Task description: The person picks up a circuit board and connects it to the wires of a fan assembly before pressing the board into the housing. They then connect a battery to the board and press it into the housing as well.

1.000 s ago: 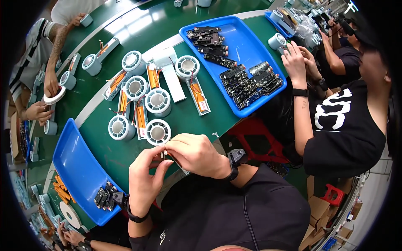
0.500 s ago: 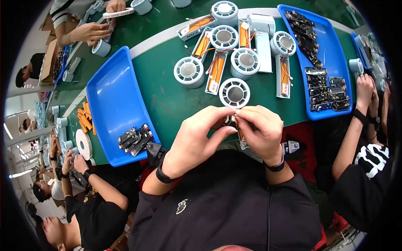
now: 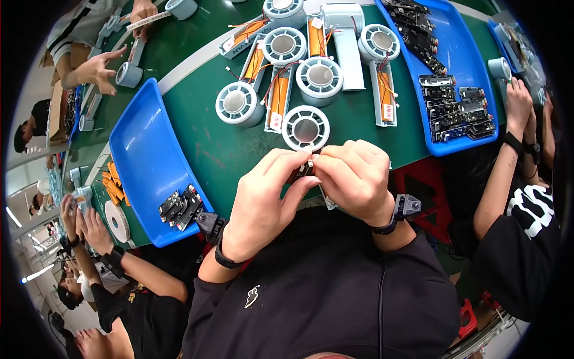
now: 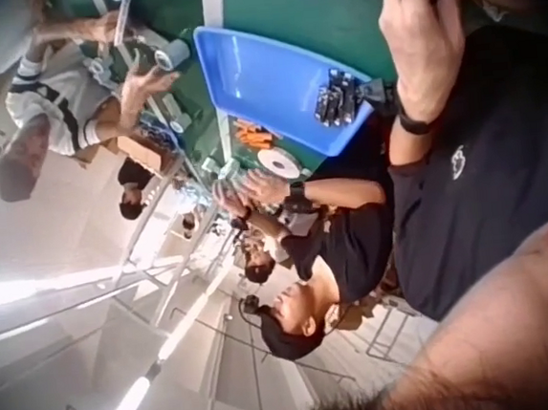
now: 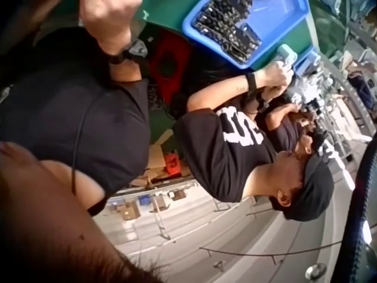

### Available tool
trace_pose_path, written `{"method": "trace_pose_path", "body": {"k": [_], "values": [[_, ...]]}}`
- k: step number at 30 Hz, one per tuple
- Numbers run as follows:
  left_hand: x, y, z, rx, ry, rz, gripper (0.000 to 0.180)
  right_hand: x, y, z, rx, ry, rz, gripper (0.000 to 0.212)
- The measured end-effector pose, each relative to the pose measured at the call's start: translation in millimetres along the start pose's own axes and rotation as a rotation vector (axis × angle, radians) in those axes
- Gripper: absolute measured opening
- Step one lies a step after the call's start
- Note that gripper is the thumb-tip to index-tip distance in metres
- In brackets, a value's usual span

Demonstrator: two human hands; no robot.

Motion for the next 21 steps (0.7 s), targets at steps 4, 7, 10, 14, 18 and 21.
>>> {"method": "trace_pose_path", "body": {"k": [4, 7, 10, 14, 18, 21], "values": [[5, -1, 1, 0.091, -0.064, -0.086, 0.031, -10, 0, 0, 0.025, 0.088, 0.022, 0.023], [6, -2, 3, 0.134, -0.114, -0.079, 0.030, -17, -3, 2, 0.057, 0.197, 0.049, 0.024], [5, -3, 4, 0.107, -0.076, -0.067, 0.028, -21, -5, 0, 0.035, 0.233, 0.093, 0.030], [5, -3, 4, 0.066, -0.116, -0.020, 0.027, -17, -4, 3, -0.002, 0.235, 0.023, 0.035], [11, -4, 5, 0.158, -0.173, -0.092, 0.027, -20, -5, 5, -0.010, 0.252, -0.014, 0.035], [10, -4, 6, 0.119, -0.204, -0.073, 0.027, -19, -5, 3, -0.011, 0.250, -0.034, 0.035]]}}
Point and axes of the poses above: each hand's wrist, its own y-axis towards the middle knuckle, its own z-axis out of the palm, x = y × z, the point moved 6 cm from there along y, towards the middle knuckle, and after that the axes turned 5 degrees about y, right-handed, at the moved point
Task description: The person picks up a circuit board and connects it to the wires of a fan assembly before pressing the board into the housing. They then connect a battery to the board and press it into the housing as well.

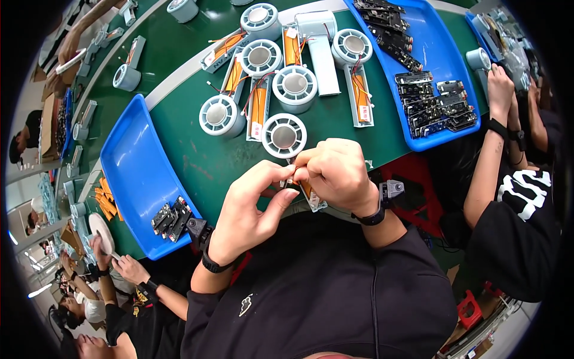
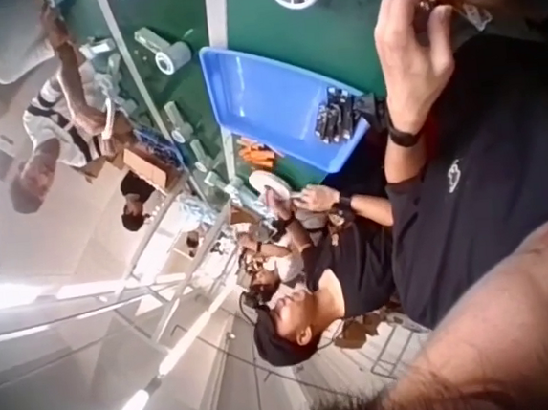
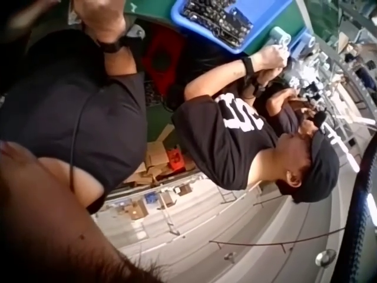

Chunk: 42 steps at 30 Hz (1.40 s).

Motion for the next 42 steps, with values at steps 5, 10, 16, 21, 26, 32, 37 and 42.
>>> {"method": "trace_pose_path", "body": {"k": [5, 10, 16, 21, 26, 32, 37, 42], "values": [[-8, 0, -1, -0.013, 0.031, 0.037, 0.026, 3, -5, -2, -0.033, 0.007, 0.013, 0.035], [-17, -3, -6, -0.056, 0.421, 0.058, 0.029, 8, -8, -12, -0.075, -0.101, 0.051, 0.031], [-1, 3, -1, 0.058, -0.268, -0.277, 0.033, 22, -8, -17, 0.295, 0.137, 0.481, 0.030], [-32, 11, -7, 0.144, 0.146, -0.078, 0.036, 12, -12, -15, 0.379, 0.161, 0.710, 0.020], [-61, 28, -4, 0.005, 0.829, 0.412, 0.037, 9, -1, -25, 0.473, 0.103, 0.623, 0.014], [-45, 43, 27, 0.317, 0.750, 0.691, 0.025, 25, 14, -39, 0.838, -0.051, 0.527, 0.026], [-35, 37, 38, 0.152, 0.902, 0.671, 0.017, 25, 2, -46, 0.869, -0.315, 0.540, 0.026], [-39, 33, 30, 0.074, 0.857, 0.577, 0.013, 32, 5, -42, 0.557, -0.646, 0.356, 0.020]]}}
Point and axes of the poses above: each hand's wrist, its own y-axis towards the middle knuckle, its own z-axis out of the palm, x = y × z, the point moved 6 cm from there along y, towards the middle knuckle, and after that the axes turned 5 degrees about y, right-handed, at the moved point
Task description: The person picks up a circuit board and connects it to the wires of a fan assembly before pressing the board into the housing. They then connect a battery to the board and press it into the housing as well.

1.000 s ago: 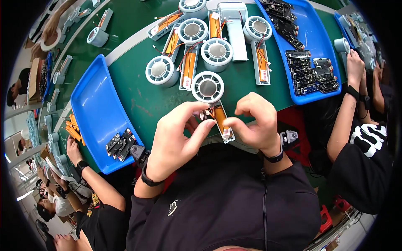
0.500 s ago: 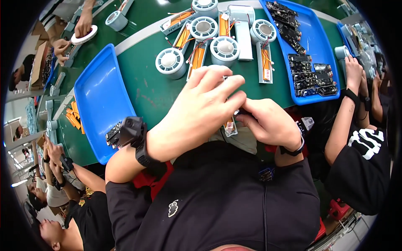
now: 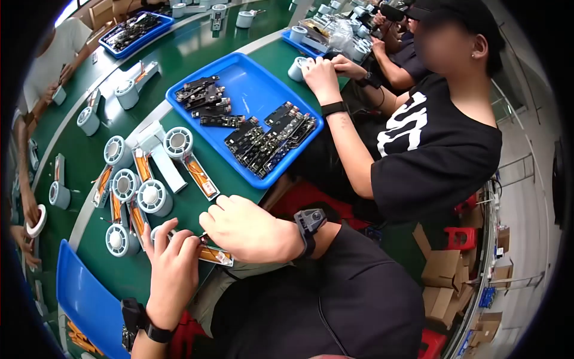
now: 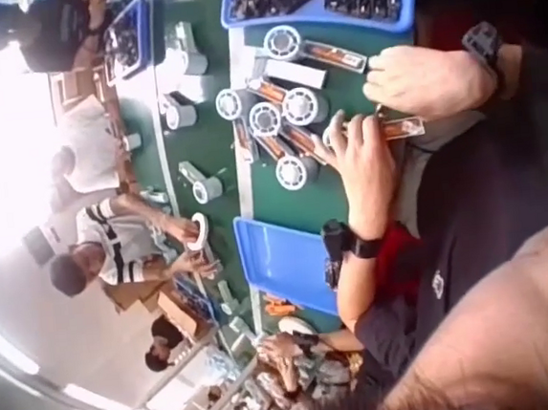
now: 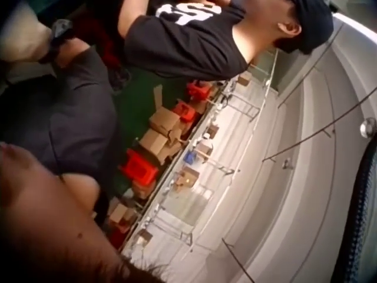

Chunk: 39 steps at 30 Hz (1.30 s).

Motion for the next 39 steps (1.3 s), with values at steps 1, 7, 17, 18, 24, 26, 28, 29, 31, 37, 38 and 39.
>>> {"method": "trace_pose_path", "body": {"k": [1, 7, 17, 18, 24, 26, 28, 29, 31, 37, 38, 39], "values": [[4, -1, 0, -0.007, -0.058, -0.033, 0.013, 0, 0, 2, 0.009, -0.010, 0.012, 0.020], [8, 1, 1, -0.040, -0.184, -0.152, 0.013, -10, -6, 20, -0.012, 0.344, 0.216, 0.030], [12, -2, 2, -0.089, -0.238, -0.135, 0.013, -16, -14, 33, -0.152, 0.641, 0.087, 0.027], [12, -2, 2, -0.092, -0.238, -0.136, 0.013, -18, -13, 35, -0.140, 0.646, 0.091, 0.027], [16, -1, 8, -0.083, -0.184, -0.105, 0.012, -19, -10, 41, -0.076, 0.606, 0.137, 0.026], [14, -1, 5, -0.078, -0.171, -0.095, 0.012, -19, -9, 40, -0.061, 0.610, 0.133, 0.026], [10, 0, 2, -0.058, -0.160, -0.079, 0.012, -18, -8, 39, -0.039, 0.616, 0.122, 0.027], [8, 1, 1, -0.039, -0.147, -0.062, 0.012, -18, -8, 38, -0.039, 0.617, 0.124, 0.027], [7, 1, -2, -0.019, -0.135, -0.045, 0.012, -18, -9, 38, -0.020, 0.619, 0.129, 0.027], [1, 1, -8, 0.063, 0.027, 0.029, 0.015, -14, -9, 35, -0.014, 0.630, 0.113, 0.027], [1, 2, -8, 0.081, 0.051, 0.040, 0.016, -14, -10, 34, -0.021, 0.634, 0.110, 0.027], [1, 3, -9, 0.082, 0.050, 0.039, 0.016, -14, -10, 33, -0.028, 0.638, 0.107, 0.027]]}}
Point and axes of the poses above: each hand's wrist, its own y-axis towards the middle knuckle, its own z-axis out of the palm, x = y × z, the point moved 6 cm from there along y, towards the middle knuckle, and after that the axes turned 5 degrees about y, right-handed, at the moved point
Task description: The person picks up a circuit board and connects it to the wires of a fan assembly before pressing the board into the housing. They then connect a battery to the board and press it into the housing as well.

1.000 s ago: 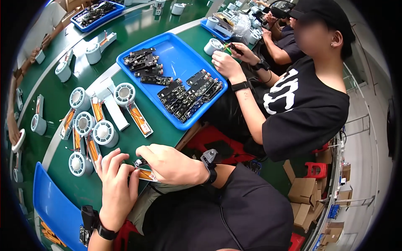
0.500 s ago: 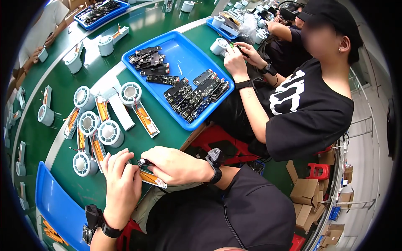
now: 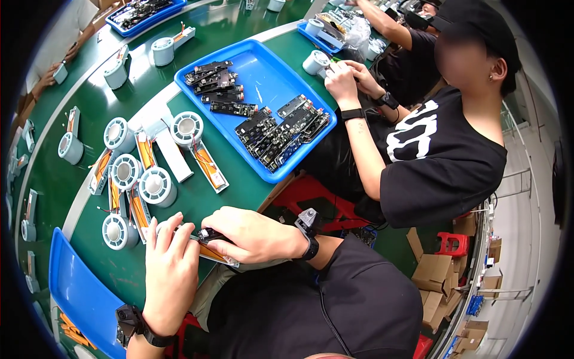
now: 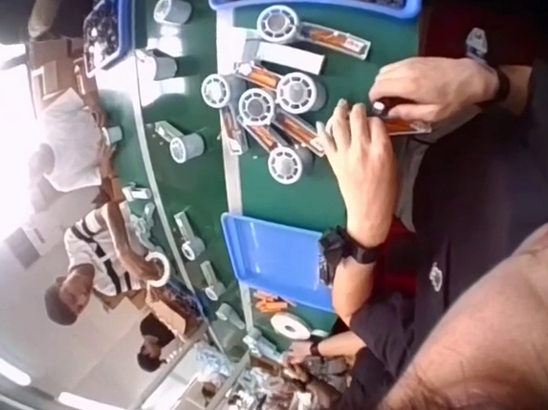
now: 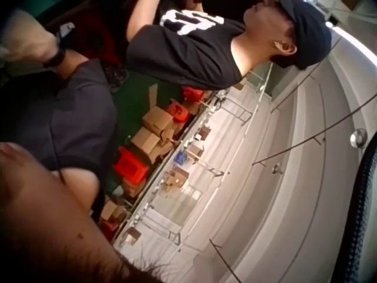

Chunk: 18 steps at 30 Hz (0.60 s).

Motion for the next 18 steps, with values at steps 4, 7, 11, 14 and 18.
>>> {"method": "trace_pose_path", "body": {"k": [4, 7, 11, 14, 18], "values": [[0.0, 2.3, -1.5, 0.047, -0.024, -0.016, 0.016, -1.3, -1.3, 2.0, -0.016, 0.026, -0.018, 0.028], [-2.1, 3.6, -1.6, 0.081, 0.008, -0.033, 0.016, -2.5, -1.9, 4.1, -0.027, 0.042, -0.032, 0.029], [-5.0, 5.4, -1.0, 0.108, 0.009, -0.069, 0.015, -2.5, -2.4, 4.6, -0.040, 0.042, -0.044, 0.030], [-5.9, 6.7, -6.1, 0.167, 0.028, -0.042, 0.014, -1.3, -2.6, 3.2, -0.052, 0.026, -0.041, 0.031], [-6.1, 2.9, -7.5, 0.164, 0.086, 0.030, 0.014, -1.1, -3.8, 5.7, 0.010, 0.031, 0.012, 0.032]]}}
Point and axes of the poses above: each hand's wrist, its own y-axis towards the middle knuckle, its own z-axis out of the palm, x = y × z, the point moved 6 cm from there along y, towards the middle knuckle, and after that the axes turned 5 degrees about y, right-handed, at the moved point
